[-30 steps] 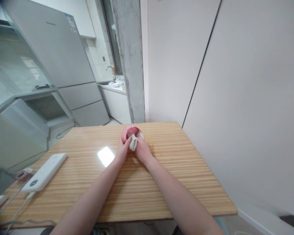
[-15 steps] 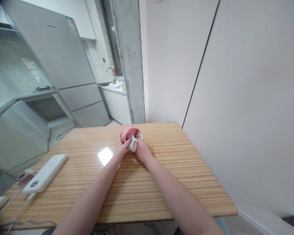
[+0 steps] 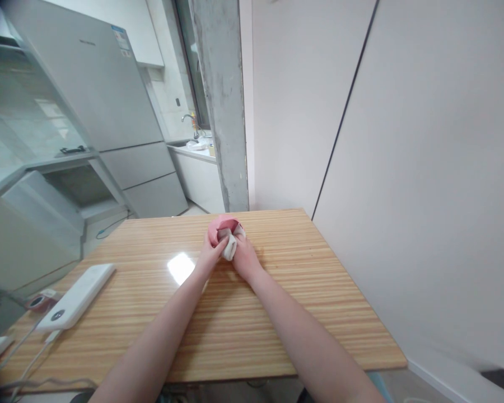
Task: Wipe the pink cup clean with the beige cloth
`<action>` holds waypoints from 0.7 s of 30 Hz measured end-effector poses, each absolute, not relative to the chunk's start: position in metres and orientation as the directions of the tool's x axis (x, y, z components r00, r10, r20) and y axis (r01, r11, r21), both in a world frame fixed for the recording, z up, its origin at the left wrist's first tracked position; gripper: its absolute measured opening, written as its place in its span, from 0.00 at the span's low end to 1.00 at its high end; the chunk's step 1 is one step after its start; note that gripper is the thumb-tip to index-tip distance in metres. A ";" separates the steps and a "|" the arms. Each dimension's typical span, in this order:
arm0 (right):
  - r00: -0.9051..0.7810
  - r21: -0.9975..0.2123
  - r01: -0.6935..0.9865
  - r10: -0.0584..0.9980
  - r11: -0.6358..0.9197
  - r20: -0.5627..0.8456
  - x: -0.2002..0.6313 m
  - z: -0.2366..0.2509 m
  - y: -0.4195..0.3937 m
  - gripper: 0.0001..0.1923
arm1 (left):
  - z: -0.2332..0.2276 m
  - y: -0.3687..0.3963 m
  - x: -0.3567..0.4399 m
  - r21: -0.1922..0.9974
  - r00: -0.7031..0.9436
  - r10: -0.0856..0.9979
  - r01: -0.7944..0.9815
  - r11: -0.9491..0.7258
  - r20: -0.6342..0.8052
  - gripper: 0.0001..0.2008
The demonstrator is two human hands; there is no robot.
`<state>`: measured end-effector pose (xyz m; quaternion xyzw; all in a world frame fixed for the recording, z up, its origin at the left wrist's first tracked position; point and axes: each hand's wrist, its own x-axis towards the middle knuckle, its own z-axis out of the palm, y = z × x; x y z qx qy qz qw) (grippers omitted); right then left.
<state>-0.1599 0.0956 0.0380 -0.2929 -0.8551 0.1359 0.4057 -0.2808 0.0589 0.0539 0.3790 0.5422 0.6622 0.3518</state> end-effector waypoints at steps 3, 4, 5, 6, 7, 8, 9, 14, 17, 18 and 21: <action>-0.532 -0.451 0.378 0.589 0.808 0.609 -0.159 0.041 0.096 0.12 | 0.051 0.061 -0.286 0.988 -0.475 0.875 -0.069 -0.142 0.092 0.28; -0.550 -0.427 0.376 0.570 0.822 0.611 -0.157 0.043 0.096 0.12 | 0.053 0.061 -0.290 0.989 -0.484 0.871 -0.056 -0.134 0.091 0.26; -0.568 -0.397 0.375 0.546 0.838 0.615 -0.156 0.046 0.096 0.11 | 0.055 0.061 -0.295 0.992 -0.489 0.867 -0.030 -0.125 0.095 0.24; -0.592 -0.361 0.372 0.518 0.855 0.617 -0.155 0.048 0.095 0.11 | 0.057 0.060 -0.300 0.993 -0.491 0.865 0.008 -0.115 0.104 0.23; -0.617 -0.320 0.371 0.489 0.872 0.617 -0.154 0.051 0.094 0.11 | 0.060 0.059 -0.304 0.994 -0.488 0.865 0.051 -0.101 0.113 0.22; -0.636 -0.281 0.376 0.466 0.883 0.615 -0.154 0.053 0.093 0.12 | 0.063 0.058 -0.307 0.992 -0.487 0.865 0.092 -0.087 0.121 0.22; -0.651 -0.246 0.387 0.452 0.889 0.610 -0.153 0.054 0.092 0.12 | 0.065 0.058 -0.309 0.990 -0.486 0.865 0.125 -0.072 0.124 0.22; -0.630 -0.261 0.465 0.524 0.846 0.574 -0.155 0.056 0.088 0.07 | 0.066 0.055 -0.296 1.000 -0.501 0.865 -0.012 -0.019 0.010 0.30; -0.565 -0.336 0.483 0.581 0.809 0.586 -0.155 0.057 0.085 0.09 | 0.062 0.056 -0.287 0.986 -0.487 0.874 -0.140 -0.093 0.014 0.36; -0.568 -0.351 0.466 0.579 0.812 0.585 -0.155 0.057 0.084 0.10 | 0.062 0.056 -0.286 0.982 -0.489 0.872 -0.157 -0.104 0.015 0.35; -0.595 -0.401 0.379 0.552 0.834 0.585 -0.155 0.059 0.079 0.13 | 0.062 0.056 -0.291 0.980 -0.516 0.856 -0.169 -0.108 0.005 0.26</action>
